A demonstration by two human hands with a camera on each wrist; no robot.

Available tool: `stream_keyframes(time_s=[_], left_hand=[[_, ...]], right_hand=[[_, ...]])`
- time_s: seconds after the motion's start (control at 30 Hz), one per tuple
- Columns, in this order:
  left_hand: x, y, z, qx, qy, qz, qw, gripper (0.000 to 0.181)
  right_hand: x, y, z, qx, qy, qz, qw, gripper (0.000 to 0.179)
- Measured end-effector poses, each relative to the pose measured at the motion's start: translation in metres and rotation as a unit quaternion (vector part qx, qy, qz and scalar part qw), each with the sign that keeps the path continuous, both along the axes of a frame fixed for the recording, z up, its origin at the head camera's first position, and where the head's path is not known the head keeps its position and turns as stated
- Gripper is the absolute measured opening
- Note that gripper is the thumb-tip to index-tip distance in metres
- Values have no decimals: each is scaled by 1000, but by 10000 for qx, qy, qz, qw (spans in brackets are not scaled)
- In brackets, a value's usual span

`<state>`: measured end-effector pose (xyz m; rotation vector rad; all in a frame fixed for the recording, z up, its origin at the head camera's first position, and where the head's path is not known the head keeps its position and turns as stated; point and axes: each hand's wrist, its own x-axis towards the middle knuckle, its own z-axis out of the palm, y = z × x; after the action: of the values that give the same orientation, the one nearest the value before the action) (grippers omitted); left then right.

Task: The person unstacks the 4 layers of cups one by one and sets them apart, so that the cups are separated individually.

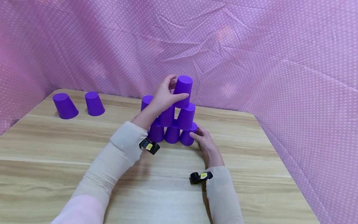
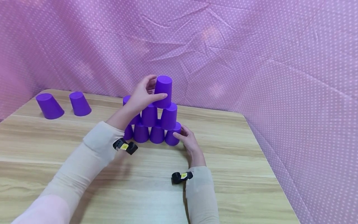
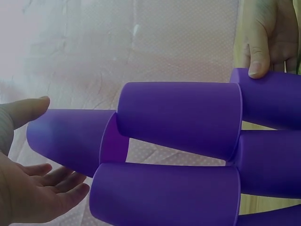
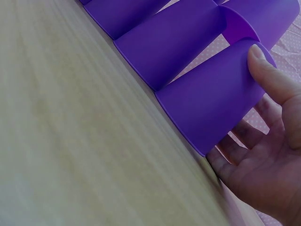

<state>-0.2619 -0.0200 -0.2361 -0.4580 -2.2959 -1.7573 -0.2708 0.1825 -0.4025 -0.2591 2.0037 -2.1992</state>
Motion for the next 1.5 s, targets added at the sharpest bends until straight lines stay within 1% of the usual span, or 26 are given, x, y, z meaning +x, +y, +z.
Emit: stream_keyframes(time_s=[0.13,0.3,0.43,0.53,0.67,0.83,0.93,1.03,1.2,1.43,1.5], left_hand=[[-2,3,-1,-9,89,1,10000,69],[-3,5,-1,-168,161,74,9997,63],[-4,6,-1,-335,109,192,9992,62],[-4,7,-2,-376,67,256,9989,61],[-4,8,-2,-280,37,250,9993,61],[-2,7,-1,102,62,123,9999,60],[2,3,1,309,82,22,9995,60],[9,-2,4,434,120,-53,9990,60],[21,-13,8,578,67,-46,9983,61],[33,-30,5,655,44,-128,9978,61],[38,-36,3,658,48,-103,9978,61]], right_hand=[[0,-1,0,-30,11,-31,10000,48],[1,-1,1,-9,-10,-57,10000,48],[1,-2,1,16,16,-27,10000,49],[1,-2,1,1,45,-8,10000,49],[1,-2,1,-1,65,-22,10000,49],[1,-1,1,36,34,-9,10000,49],[1,-2,2,31,1,-1,10000,50],[0,-2,2,37,-43,-23,10000,49],[-1,-3,1,48,-53,-53,10000,49],[-1,-3,0,34,-43,-72,10000,49],[-1,-3,0,39,-49,-74,10000,49]])
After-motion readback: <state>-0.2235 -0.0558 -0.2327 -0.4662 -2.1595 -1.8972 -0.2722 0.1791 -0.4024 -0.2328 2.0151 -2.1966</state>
